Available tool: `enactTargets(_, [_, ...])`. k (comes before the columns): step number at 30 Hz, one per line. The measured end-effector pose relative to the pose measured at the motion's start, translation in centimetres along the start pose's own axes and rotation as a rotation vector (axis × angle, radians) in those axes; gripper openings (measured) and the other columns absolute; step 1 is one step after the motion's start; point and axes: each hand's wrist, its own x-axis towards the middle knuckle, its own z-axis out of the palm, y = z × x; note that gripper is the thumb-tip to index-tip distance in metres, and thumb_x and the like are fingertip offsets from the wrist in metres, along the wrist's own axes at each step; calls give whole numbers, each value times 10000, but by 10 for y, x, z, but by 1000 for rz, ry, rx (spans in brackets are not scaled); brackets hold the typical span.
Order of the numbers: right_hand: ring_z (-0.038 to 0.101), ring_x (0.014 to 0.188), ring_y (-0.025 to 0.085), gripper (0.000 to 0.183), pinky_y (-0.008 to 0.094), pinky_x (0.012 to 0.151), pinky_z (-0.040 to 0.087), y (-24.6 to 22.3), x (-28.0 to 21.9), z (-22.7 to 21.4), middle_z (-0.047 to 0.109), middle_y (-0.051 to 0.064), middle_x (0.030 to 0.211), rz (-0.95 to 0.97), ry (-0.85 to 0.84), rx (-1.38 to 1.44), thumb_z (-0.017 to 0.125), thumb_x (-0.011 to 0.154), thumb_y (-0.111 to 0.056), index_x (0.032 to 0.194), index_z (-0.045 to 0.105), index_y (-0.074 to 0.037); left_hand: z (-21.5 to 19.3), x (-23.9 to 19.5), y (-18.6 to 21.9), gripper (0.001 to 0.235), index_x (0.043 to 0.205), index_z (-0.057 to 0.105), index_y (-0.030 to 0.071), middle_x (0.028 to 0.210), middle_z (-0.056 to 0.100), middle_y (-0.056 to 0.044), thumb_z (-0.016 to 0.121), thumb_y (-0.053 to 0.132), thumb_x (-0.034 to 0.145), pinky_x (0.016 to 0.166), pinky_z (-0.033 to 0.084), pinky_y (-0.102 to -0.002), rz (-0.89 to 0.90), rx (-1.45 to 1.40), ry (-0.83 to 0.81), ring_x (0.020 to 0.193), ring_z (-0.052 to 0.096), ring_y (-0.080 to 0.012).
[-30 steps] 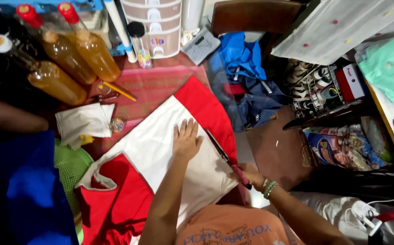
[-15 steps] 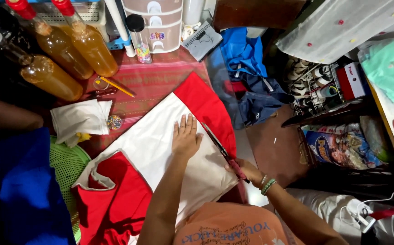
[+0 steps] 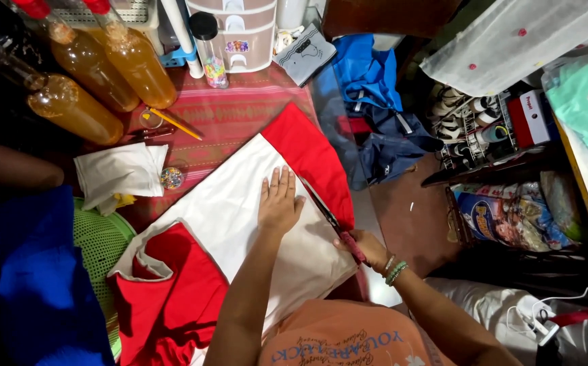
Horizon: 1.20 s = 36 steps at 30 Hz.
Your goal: The person is using scissors to cut along the edges of a red and white fabric garment on a workspace table.
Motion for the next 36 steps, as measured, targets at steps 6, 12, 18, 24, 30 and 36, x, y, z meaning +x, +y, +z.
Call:
enactTargets(6, [717, 883, 354, 528, 411, 784, 556, 18, 14, 5, 750, 225, 881, -8, -5, 13, 799, 772, -526, 939, 785, -25, 2, 0, 0, 789, 1639, 200, 121, 1739, 98, -71, 408, 550, 1010, 1296, 13, -518, -2, -11, -18, 1603, 20, -284])
enactTargets(12, [716, 859, 358, 491, 399, 767, 556, 7, 4, 5, 732, 220, 842, 5, 18, 12, 853, 703, -455, 907, 785, -13, 0, 0, 1, 773, 1638, 204, 117, 1739, 100, -70, 403, 537, 1019, 1296, 18, -515, -3, -19, -23, 1603, 24, -282])
enactTargets(18, [716, 873, 328, 490, 388, 770, 555, -17, -9, 1, 744, 203, 874, 11, 19, 36, 828, 739, -475, 931, 790, -26, 1, 1, -1, 792, 1623, 213, 54, 1732, 98, -139, 427, 512, 1013, 1301, 16, -493, -27, -11, 47, 1601, 33, -312])
enactTargets(24, [711, 924, 391, 563, 435, 768, 557, -51, -16, -3, 746, 268, 952, 11, -17, 81, 704, 837, -535, 996, 779, 0, 8, 0, -2, 809, 1623, 205, 43, 1726, 107, -163, 443, 503, 1002, 1302, 18, -500, -11, -22, 53, 1599, 42, -326])
enactTargets(30, [689, 985, 404, 632, 428, 796, 545, -45, 9, 6, 727, 305, 995, -20, -34, 81, 734, 816, -564, 1012, 744, 37, 4, 2, -2, 815, 1638, 133, 63, 1735, 35, -140, 387, 522, 1014, 1301, -31, -481, -33, -41, -36, 1600, -34, -305])
enactTargets(36, [709, 882, 352, 611, 396, 749, 560, -13, 37, 7, 730, 246, 890, -11, 3, 88, 779, 798, -613, 923, 772, -14, 1, 2, -1, 809, 1637, 144, 57, 1732, 54, -149, 381, 522, 1019, 1300, -21, -482, -35, -35, -56, 1600, -20, -311])
